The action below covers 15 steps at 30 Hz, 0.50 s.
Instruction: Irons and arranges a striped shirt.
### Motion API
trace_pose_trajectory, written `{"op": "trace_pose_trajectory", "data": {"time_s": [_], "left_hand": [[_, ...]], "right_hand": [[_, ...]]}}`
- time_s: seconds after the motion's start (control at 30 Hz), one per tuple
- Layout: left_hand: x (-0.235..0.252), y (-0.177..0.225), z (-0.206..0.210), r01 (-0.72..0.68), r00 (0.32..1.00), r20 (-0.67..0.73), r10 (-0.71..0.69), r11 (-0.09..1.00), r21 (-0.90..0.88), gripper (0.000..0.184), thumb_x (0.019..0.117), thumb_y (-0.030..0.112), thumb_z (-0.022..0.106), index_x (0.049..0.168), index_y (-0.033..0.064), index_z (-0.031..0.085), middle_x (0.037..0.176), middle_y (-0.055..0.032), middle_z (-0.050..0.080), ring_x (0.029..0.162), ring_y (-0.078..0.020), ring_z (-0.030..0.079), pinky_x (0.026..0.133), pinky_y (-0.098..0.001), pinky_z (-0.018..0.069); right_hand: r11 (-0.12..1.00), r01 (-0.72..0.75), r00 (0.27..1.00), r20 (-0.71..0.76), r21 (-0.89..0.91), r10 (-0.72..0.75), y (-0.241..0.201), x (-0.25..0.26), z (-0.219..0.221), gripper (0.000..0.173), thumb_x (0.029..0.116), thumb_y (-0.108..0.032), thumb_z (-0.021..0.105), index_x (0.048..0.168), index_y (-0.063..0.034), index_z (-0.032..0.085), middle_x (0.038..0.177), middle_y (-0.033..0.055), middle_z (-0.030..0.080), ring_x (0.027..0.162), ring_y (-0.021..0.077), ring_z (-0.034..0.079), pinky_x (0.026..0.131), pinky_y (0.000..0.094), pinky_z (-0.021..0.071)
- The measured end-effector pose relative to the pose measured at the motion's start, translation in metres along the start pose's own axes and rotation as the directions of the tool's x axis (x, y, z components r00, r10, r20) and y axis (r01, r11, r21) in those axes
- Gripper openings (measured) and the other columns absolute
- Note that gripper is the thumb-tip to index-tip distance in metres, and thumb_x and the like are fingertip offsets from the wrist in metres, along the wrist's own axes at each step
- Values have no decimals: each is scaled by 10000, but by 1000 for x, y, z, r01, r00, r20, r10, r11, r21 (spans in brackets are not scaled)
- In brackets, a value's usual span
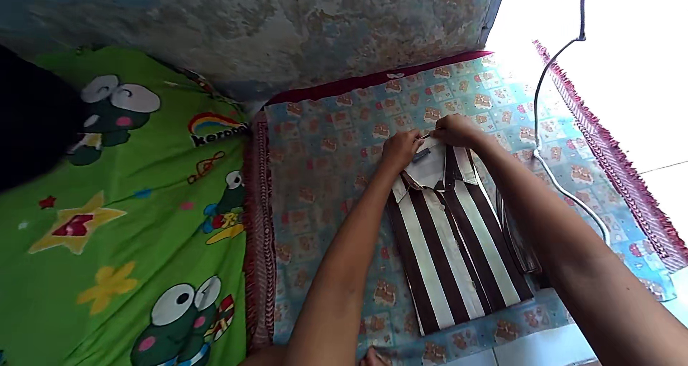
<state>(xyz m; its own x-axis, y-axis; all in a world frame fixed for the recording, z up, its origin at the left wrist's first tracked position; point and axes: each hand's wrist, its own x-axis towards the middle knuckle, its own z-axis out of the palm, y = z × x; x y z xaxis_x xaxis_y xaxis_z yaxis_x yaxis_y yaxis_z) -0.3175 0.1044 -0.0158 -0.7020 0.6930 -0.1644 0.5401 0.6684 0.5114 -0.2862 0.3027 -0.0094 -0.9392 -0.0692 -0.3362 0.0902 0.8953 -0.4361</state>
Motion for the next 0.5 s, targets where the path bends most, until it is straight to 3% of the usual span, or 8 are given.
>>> {"op": "trace_pose_trajectory", "data": {"time_s": [0.1, 0.2, 0.27, 0.3, 0.33, 0.4, 0.43, 0.5], "left_hand": [[0, -3, 20, -21, 976, -215, 37, 997, 79, 312, 1050, 267, 587, 1152, -12, 681, 1101, -232, 704, 1087, -417, 674, 929, -611, 495], [-38, 9, 12, -64, 830, -555, 46, 998, -14, 320, 1046, 221, 557, 1200, -28, 686, 1154, -231, 691, 1121, -399, 648, 976, -553, 495], [-89, 27, 13, -64, 771, -636, -4, 995, -83, 290, 1045, 177, 520, 1027, -46, 704, 901, -184, 703, 839, -316, 694, 762, -473, 569], [-114, 33, 25, -71, 794, -608, -10, 992, -108, 298, 1036, 162, 522, 912, -42, 700, 777, -159, 678, 712, -287, 681, 659, -452, 568], [-135, 37, 42, -86, 840, -542, 3, 988, -128, 279, 1012, 139, 548, 875, -37, 716, 757, -149, 690, 702, -278, 699, 654, -449, 583], [-159, 39, 81, -148, 897, -434, 81, 981, -124, 211, 982, 96, 588, 1031, -18, 759, 1009, -157, 748, 974, -301, 729, 877, -459, 590], [-165, 40, 98, -184, 902, -414, 123, 977, -111, 251, 977, 82, 579, 1141, -21, 740, 1174, -178, 717, 1137, -337, 676, 987, -483, 542], [-167, 42, 113, -199, 898, -408, 164, 979, -45, 358, 988, 76, 537, 1305, -33, 662, 1383, -192, 630, 1306, -377, 585, 1061, -528, 482]], "right_hand": [[992, -101, 980, -167, 73, 112, -4, -8, 16, 430, 1038, -392, 613, 1140, 13, 715, 1151, 262, 706, 1174, 446, 630, 1025, 683, 387], [936, -76, 882, -415, 344, 224, -13, -42, 18, 443, 1069, -336, 560, 1276, 48, 638, 1289, 288, 620, 1249, 444, 586, 1074, 603, 452], [894, -163, 812, -458, 417, 362, -32, -91, 18, 362, 1074, -230, 506, 1218, 69, 652, 1184, 283, 667, 1123, 425, 663, 972, 589, 527], [857, -257, 798, -402, 448, 449, -43, -118, 23, 316, 1056, -176, 508, 1113, 85, 677, 1041, 289, 692, 989, 435, 692, 863, 617, 539], [812, -351, 810, -284, 467, 514, -51, -139, 30, 305, 1049, -161, 516, 1017, 90, 686, 936, 290, 689, 886, 440, 691, 784, 639, 534], [767, -473, 835, -59, 434, 548, -54, -160, 47, 299, 1040, -169, 544, 911, 44, 710, 873, 251, 700, 839, 413, 693, 755, 631, 526], [799, -419, 864, -81, 431, 496, -55, -165, 57, 261, 1033, -139, 560, 927, 19, 738, 887, 232, 709, 852, 401, 691, 762, 621, 523], [907, -125, 925, -283, 402, 253, -49, -170, 75, 236, 999, -19, 565, 1095, -10, 780, 1060, 193, 743, 984, 370, 709, 862, 586, 550]]}}
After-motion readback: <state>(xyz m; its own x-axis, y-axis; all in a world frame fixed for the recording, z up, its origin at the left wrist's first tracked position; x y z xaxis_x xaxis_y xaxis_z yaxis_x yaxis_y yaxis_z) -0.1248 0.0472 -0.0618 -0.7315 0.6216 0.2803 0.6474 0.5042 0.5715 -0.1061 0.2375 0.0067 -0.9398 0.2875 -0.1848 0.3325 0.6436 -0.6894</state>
